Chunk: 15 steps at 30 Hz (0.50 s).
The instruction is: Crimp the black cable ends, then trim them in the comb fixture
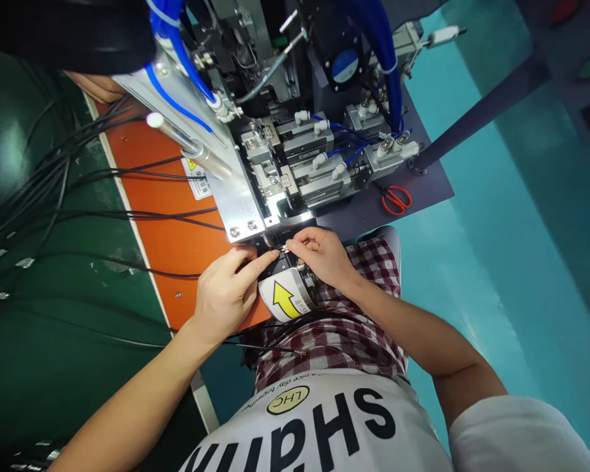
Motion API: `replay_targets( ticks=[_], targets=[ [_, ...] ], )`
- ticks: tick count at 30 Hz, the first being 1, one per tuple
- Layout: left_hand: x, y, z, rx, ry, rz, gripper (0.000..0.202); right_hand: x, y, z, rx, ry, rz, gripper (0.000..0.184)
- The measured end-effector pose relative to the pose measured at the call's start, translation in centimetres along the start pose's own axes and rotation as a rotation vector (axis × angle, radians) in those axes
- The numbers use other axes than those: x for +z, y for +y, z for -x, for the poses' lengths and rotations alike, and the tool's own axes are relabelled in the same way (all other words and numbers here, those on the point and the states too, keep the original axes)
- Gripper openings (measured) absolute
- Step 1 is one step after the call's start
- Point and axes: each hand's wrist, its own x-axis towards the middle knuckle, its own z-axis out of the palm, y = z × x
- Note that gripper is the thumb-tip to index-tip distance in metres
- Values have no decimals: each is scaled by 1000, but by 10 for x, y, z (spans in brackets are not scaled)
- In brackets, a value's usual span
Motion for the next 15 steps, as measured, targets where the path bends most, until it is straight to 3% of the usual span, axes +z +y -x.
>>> replay_targets(
  ticks=[4,11,15],
  targets=[
    [0,0,-1,-2,10,4,35,-4,-6,0,111,-150,-43,32],
    [-2,-1,-1,0,-11,-9,34,4,2,17,-274,205,235,16],
    [-1,-1,0,-10,-3,21,35,2,8,10,-183,96,214,20]
  ],
)
